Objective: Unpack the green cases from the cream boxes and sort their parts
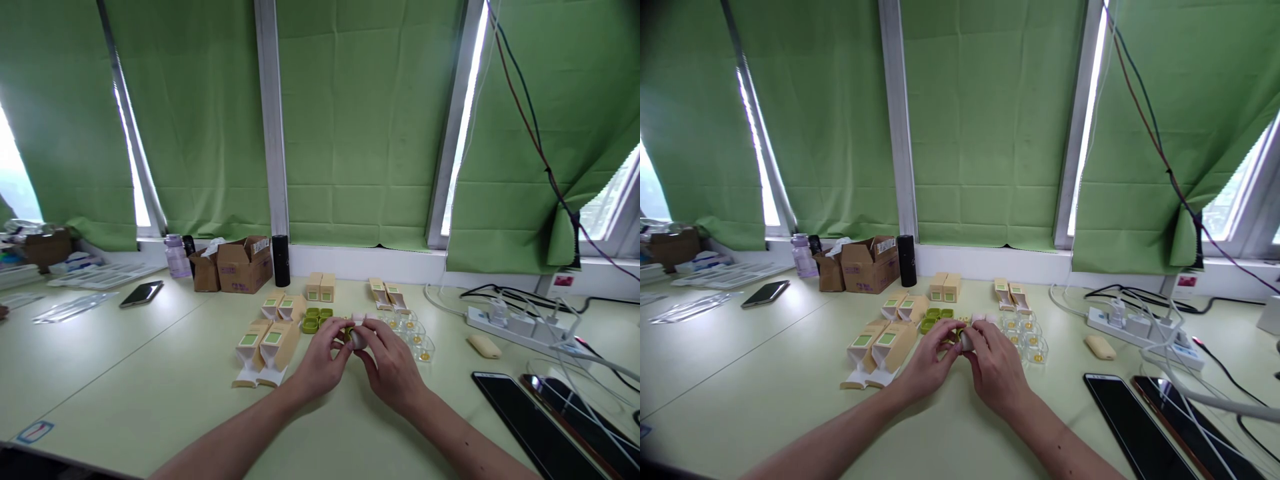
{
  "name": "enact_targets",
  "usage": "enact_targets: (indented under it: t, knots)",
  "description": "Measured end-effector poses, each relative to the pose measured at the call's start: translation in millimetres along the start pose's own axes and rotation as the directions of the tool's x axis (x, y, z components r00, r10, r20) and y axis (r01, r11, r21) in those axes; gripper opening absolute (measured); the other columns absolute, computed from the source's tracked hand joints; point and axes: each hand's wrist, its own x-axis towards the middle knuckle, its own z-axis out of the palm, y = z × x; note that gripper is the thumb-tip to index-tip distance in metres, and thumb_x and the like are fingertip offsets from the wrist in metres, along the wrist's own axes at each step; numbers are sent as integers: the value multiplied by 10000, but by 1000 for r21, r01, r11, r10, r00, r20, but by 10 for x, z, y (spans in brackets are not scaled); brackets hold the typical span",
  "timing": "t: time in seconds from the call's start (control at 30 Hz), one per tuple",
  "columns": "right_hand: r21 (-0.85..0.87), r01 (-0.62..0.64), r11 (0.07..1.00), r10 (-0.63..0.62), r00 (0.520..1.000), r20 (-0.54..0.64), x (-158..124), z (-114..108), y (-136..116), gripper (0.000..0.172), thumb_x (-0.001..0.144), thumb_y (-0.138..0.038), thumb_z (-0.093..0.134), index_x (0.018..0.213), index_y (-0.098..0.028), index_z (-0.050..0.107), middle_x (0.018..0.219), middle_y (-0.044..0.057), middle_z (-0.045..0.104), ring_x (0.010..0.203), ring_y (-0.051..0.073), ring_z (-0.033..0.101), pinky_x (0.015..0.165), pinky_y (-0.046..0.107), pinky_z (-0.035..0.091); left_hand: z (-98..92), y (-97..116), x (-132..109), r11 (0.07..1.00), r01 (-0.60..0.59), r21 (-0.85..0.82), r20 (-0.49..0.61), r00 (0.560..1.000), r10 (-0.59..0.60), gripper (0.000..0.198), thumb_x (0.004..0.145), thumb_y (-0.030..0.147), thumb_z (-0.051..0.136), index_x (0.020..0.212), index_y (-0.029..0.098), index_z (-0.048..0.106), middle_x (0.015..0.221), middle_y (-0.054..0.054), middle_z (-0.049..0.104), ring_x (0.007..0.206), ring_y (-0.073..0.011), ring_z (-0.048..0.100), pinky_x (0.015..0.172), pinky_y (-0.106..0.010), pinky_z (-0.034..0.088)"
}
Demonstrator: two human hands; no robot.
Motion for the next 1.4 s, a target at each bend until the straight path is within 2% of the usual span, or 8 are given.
enact_targets:
  t: [0.17, 0.3, 0.47, 0.7, 0.83, 1.03, 1.23, 1.4]
  knots:
    - [-14, 23, 1000, -23, 1000, -5, 18, -18, -12, 370, 999, -163, 525, 1367, -192, 555, 1221, 162, 656, 1151, 300, 653, 912, 441, 598, 4, -2, -9, 1000, 25, -13, -12, 1000, -26, 275, 978, 355, 608, 1207, 220, 678, 1259, -141, 618, 1077, -246, 665, 842, -344, 615]
    - [-34, 40, 999, -40, 999, -1, 37, -34, -22, 339, 1005, -156, 518, 1339, -182, 567, 1197, 165, 664, 1116, 299, 670, 886, 437, 604, -11, -7, -9, 999, -19, 26, 7, 1000, 19, 281, 990, 335, 583, 1226, 208, 668, 1253, -138, 622, 1092, -239, 664, 857, -347, 625]
    - [7, 41, 999, -41, 998, 42, 54, -26, -30, 342, 1005, -135, 498, 1341, -184, 543, 1216, 167, 653, 1087, 287, 684, 849, 409, 615, -18, -5, -2, 990, -83, 117, 24, 996, 81, 285, 995, 243, 534, 1253, 205, 649, 1229, -126, 630, 1080, -218, 668, 824, -317, 634]
    - [50, 24, 998, -28, 996, 86, 73, 12, -27, 411, 998, -114, 458, 1402, -191, 474, 1269, 179, 629, 1120, 302, 667, 871, 438, 619, -11, 17, 32, 971, -95, 218, -4, 995, 98, 327, 916, 103, 512, 1175, 206, 683, 1178, -102, 668, 1030, -206, 678, 757, -284, 619]
    - [67, 16, 998, -21, 997, 80, 91, 23, -29, 429, 989, -112, 458, 1408, -201, 462, 1268, 178, 622, 1153, 311, 657, 894, 447, 617, -23, 40, 55, 960, -111, 259, -9, 993, 118, 310, 919, 98, 502, 1132, 206, 700, 1134, -90, 690, 1021, -206, 678, 826, -318, 608]
    - [137, -42, 990, 31, 996, 79, 54, 26, 10, 379, 1011, -174, 474, 1388, -215, 481, 1270, 172, 604, 1146, 306, 649, 894, 464, 619, -71, -1, 28, 983, -76, 169, 9, 997, 76, 287, 967, 240, 570, 1229, 203, 680, 1197, -117, 662, 986, -209, 682, 792, -322, 618]
    - [193, -70, 979, 67, 998, 20, 11, 11, 50, 385, 994, -158, 500, 1370, -237, 515, 1272, 159, 596, 1186, 302, 611, 958, 486, 590, -97, -45, 12, 964, -115, 238, 62, 993, 103, 489, 842, 131, 701, 1314, 235, 624, 1182, -90, 655, 935, -203, 633, 889, -383, 567]
    - [275, -109, 955, 115, 993, -4, 20, 8, 54, 377, 985, -158, 512, 1346, -261, 553, 1259, 138, 603, 1196, 295, 594, 990, 487, 568, -75, -29, 34, 970, -79, 231, 45, 996, 70, 412, 865, 141, 708, 1257, 249, 639, 1205, -75, 653, 1063, -225, 610, 926, -371, 527]
